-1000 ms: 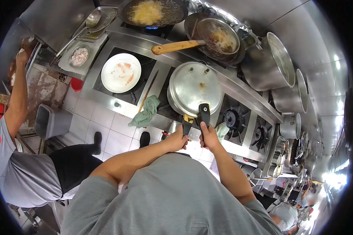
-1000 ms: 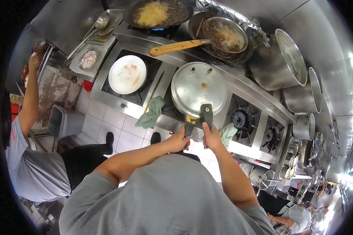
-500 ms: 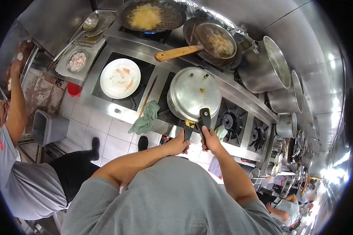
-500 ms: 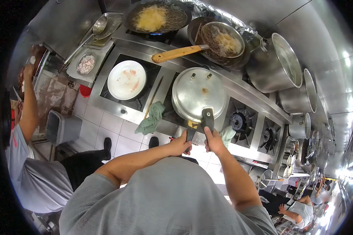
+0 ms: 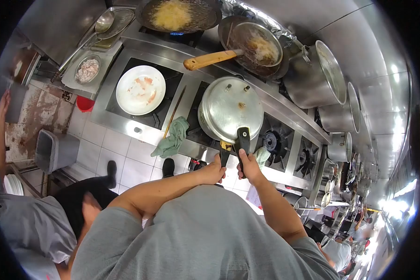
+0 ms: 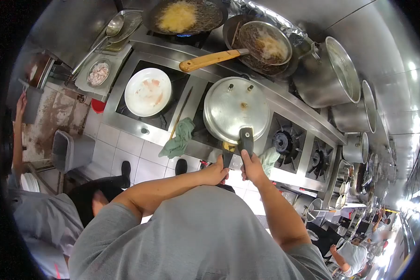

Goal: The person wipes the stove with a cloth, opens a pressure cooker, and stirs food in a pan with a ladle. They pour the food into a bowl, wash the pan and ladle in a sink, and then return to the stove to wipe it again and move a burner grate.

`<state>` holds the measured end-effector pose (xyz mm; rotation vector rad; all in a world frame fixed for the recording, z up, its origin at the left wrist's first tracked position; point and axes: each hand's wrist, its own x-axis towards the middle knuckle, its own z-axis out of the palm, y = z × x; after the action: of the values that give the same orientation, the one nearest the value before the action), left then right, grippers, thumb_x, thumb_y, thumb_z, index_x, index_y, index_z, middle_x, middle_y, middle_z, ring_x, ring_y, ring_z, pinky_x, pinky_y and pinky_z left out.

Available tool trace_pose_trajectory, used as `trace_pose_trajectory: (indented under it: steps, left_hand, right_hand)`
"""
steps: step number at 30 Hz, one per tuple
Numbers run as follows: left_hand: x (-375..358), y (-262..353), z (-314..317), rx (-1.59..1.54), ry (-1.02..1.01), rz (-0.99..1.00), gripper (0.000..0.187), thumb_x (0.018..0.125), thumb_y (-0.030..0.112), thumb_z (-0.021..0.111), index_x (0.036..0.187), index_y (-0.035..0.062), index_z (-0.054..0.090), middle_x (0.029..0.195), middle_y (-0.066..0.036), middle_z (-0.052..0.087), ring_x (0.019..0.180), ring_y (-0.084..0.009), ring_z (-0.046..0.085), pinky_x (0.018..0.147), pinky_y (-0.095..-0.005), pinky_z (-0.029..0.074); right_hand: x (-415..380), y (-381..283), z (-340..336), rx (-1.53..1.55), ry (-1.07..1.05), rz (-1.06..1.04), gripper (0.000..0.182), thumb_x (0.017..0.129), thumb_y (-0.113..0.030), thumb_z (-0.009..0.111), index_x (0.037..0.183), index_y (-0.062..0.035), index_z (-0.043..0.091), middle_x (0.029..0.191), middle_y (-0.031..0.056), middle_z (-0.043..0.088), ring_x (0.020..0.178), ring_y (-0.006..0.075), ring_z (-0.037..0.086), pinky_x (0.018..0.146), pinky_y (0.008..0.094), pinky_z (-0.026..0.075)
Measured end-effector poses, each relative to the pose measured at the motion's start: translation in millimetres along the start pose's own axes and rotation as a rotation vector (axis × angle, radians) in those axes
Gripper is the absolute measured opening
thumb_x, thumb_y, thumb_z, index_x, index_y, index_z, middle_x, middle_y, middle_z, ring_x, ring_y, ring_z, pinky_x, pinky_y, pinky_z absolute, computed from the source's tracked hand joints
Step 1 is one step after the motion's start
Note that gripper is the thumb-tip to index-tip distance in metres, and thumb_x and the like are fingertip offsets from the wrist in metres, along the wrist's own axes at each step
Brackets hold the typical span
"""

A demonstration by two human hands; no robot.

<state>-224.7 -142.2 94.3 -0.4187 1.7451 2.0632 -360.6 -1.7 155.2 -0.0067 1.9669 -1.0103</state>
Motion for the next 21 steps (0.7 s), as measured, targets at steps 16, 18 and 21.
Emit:
trace_pose_trajectory:
  steps: [16, 18, 21]
  left_hand:
    - [-4, 6, 1, -0.172, 0.021, 0.030, 0.053, 0.098, 0.010, 0.046, 0.137, -0.0095, 0.016, 0.084, -0.016, 0.068, 0.066, -0.0233, 0.069, 0.059, -0.0358, 0.058]
    - [14, -15, 2, -0.269, -0.049, 0.069, 0.054, 0.094, 0.013, 0.049, 0.136, -0.0090, 0.022, 0.084, -0.017, 0.067, 0.068, -0.0231, 0.069, 0.061, -0.0355, 0.059]
    - [23, -28, 7, -0.257, -0.035, 0.080, 0.059, 0.089, 0.020, 0.052, 0.133, -0.0109, 0.029, 0.085, -0.017, 0.067, 0.071, -0.0228, 0.069, 0.062, -0.0346, 0.058]
  right_hand:
    - [-6, -4, 32, 0.102, 0.036, 0.061, 0.060, 0.103, -0.061, 0.050, 0.106, -0.0007, 0.053, 0.065, 0.0094, 0.056, 0.044, 0.0202, 0.054, 0.041, 0.0364, 0.048]
    - [-4, -2, 37, 0.119, 0.015, 0.018, 0.065, 0.103, -0.062, 0.050, 0.098, 0.0033, 0.056, 0.062, 0.0089, 0.057, 0.044, 0.0187, 0.056, 0.040, 0.0350, 0.049]
    - [-5, -2, 38, 0.129, -0.044, 0.013, 0.065, 0.105, -0.063, 0.043, 0.106, 0.0001, 0.059, 0.073, 0.0123, 0.064, 0.049, 0.0204, 0.059, 0.043, 0.0356, 0.049]
